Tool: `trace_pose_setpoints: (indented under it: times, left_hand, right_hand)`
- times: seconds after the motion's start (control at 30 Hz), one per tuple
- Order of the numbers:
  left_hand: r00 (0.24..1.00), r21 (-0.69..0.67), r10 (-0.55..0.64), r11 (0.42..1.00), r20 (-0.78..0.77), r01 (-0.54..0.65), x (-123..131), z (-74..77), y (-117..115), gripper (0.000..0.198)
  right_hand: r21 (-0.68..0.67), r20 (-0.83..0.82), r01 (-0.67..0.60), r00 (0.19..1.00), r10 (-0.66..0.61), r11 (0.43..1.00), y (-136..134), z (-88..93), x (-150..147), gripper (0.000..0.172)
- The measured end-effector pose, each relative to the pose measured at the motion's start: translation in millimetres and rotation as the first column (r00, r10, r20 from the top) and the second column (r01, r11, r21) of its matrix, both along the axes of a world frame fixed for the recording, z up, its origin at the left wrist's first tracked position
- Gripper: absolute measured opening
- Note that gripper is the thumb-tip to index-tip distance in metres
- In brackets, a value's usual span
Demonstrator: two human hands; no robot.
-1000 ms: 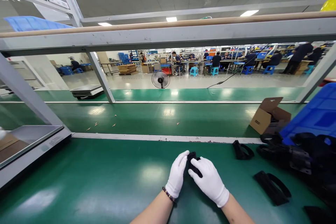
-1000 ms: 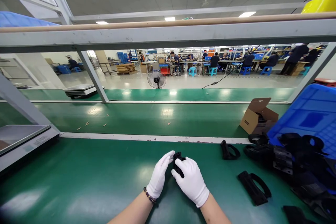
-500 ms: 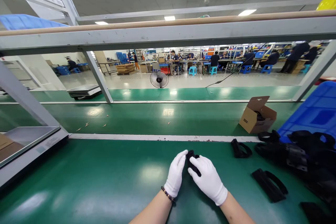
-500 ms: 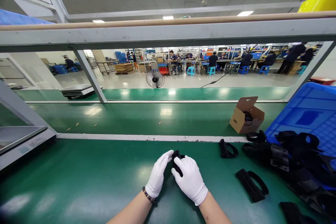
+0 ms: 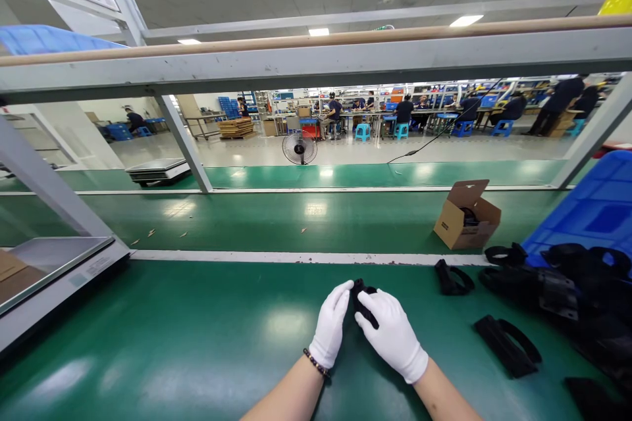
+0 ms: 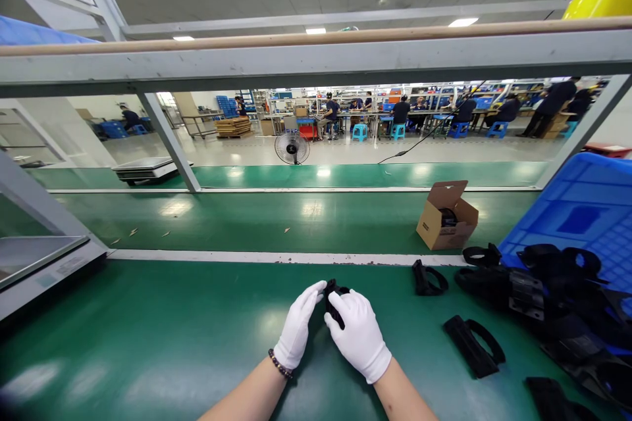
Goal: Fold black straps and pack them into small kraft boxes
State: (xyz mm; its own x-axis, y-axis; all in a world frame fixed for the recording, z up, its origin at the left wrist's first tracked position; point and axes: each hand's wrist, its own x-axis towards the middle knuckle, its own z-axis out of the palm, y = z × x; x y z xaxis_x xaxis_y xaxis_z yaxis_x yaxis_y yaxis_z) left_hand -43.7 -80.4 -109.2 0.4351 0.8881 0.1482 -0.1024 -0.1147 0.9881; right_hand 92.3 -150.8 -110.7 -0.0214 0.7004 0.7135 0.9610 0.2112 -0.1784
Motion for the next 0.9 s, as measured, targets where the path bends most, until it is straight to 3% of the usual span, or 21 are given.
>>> trace_pose_setpoints:
  times: [0.9]
  left_hand:
    - [1.000, -0.005, -0.001, 1.000, 0.001, 0.001, 0.4, 4.2, -1.4, 0.041]
  right_hand:
    - [-0.041, -0.016, 0.003, 1.000, -0.004, 0.999, 1.8, -7.0, 2.0, 0.026]
